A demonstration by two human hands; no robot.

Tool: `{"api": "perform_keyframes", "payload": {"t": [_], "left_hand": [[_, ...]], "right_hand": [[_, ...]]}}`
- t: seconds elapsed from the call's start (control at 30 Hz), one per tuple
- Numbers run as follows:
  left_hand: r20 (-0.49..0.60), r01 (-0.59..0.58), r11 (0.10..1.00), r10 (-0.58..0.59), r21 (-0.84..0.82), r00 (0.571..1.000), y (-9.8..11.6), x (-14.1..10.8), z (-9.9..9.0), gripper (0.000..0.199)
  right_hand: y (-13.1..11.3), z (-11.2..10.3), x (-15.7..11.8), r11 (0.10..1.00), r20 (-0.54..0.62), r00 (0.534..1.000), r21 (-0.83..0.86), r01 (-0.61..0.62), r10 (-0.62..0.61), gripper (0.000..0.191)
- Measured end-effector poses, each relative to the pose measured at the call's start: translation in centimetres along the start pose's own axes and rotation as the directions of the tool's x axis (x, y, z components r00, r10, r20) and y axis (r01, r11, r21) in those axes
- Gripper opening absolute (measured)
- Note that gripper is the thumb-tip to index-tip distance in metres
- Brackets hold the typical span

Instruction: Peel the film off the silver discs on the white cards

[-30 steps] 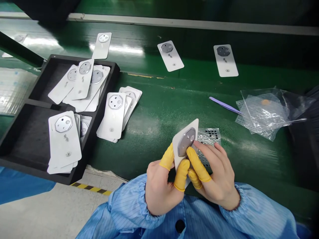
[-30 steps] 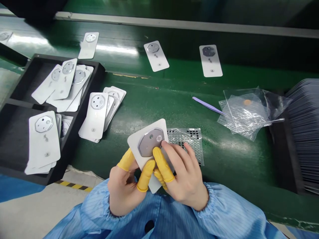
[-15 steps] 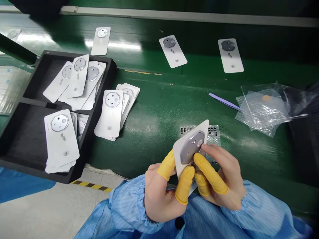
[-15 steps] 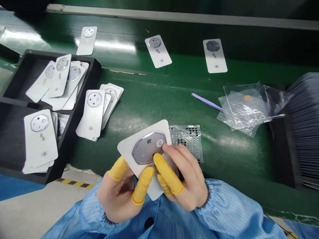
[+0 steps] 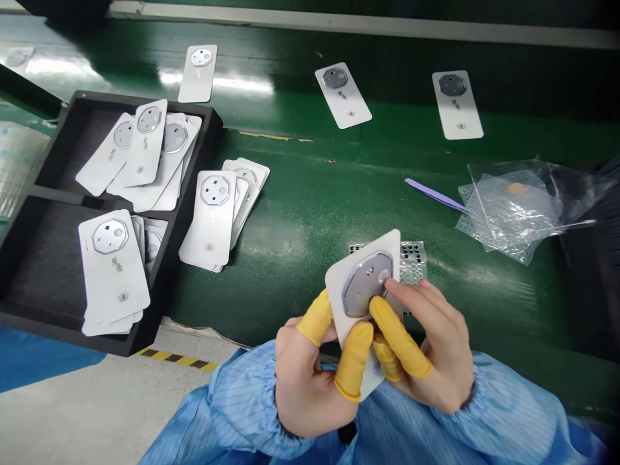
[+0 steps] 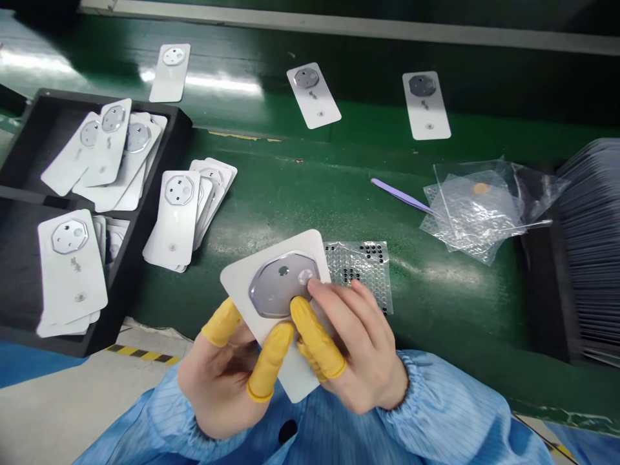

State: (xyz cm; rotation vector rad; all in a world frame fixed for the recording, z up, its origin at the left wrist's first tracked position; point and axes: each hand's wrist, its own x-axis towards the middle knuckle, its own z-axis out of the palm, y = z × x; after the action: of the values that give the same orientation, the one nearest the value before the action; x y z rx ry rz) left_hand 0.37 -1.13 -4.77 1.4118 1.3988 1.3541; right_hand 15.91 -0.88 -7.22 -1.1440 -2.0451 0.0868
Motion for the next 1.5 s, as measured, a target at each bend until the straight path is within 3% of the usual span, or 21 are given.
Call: {"api": "perform_keyframes", "payload": {"t": [0.1, 0.23, 0.33, 0.47, 0.6, 0.73, 0.87, 1.13, 1.27, 1.37, 1.43, 1.5], "left_hand": [[-0.001, 0.055, 0.998, -0.055, 0.006, 0.998, 0.1, 0.2, 0.1, 0.036], [0.043, 0.113, 0.993, -0.111, -0.039, 0.993, -0.5, 0.7, 0.5, 0.036], [0.147, 0.240, 0.955, -0.216, -0.175, 0.965, -1.0, 1.7, 0.9, 0.035], [0.282, 0.449, 0.778, -0.354, -0.440, 0.891, -1.0, 3.2, 1.1, 0.036], [0.314, 0.490, 0.680, -0.376, -0.546, 0.872, -0.9, 3.9, 0.9, 0.035], [0.330, 0.526, 0.671, -0.410, -0.523, 0.850, -0.7, 4.0, 0.9, 0.031], [0.301, 0.549, 0.729, -0.460, -0.410, 0.835, -0.7, 4.1, 1.2, 0.023], [0.263, 0.473, 0.767, -0.395, -0.433, 0.880, -1.2, 4.4, 1.3, 0.019], [0.320, 0.556, 0.736, -0.459, -0.386, 0.829, -1.6, 4.4, 1.3, 0.018], [0.349, 0.623, 0.699, -0.520, -0.350, 0.779, -2.1, 4.8, 1.1, 0.024], [0.385, 0.676, 0.656, -0.559, -0.335, 0.734, -2.6, 5.5, 0.8, 0.028], [0.425, 0.709, 0.631, -0.574, -0.316, 0.700, -3.1, 6.2, 0.3, 0.030]], "right_hand": [[0.0, 0.2, 1.0, 0.992, 0.003, 0.993, -0.043, 0.120, -0.120, 0.016], [0.5, 0.8, 1.2, 0.996, 0.028, 0.996, -0.039, 0.084, -0.083, 0.023], [1.3, 0.8, 1.1, 0.998, 0.033, 0.998, 0.038, 0.058, -0.059, 0.029], [1.7, 0.1, 1.5, 0.947, -0.048, 0.995, 0.313, -0.072, 0.092, 0.042], [1.4, 0.0, 1.6, 0.866, -0.123, 0.924, 0.411, -0.286, 0.363, 0.049], [1.3, 1.1, 1.1, 0.741, -0.078, 0.858, 0.547, -0.389, 0.508, 0.048], [1.1, 1.6, 0.6, 0.705, -0.080, 0.848, 0.600, -0.378, 0.524, 0.045], [1.4, 1.7, 0.2, 0.710, -0.059, 0.865, 0.601, -0.367, 0.498, 0.047], [1.1, 2.3, -0.1, 0.697, -0.059, 0.838, 0.589, -0.409, 0.542, 0.040], [1.2, 2.5, 0.0, 0.770, -0.014, 0.882, 0.495, -0.403, 0.471, 0.031], [2.7, 2.2, 0.9, 0.841, 0.059, 0.917, 0.380, -0.386, 0.394, 0.027], [5.8, 1.4, 2.9, 0.880, 0.134, 0.911, 0.237, -0.412, 0.390, 0.027]]}}
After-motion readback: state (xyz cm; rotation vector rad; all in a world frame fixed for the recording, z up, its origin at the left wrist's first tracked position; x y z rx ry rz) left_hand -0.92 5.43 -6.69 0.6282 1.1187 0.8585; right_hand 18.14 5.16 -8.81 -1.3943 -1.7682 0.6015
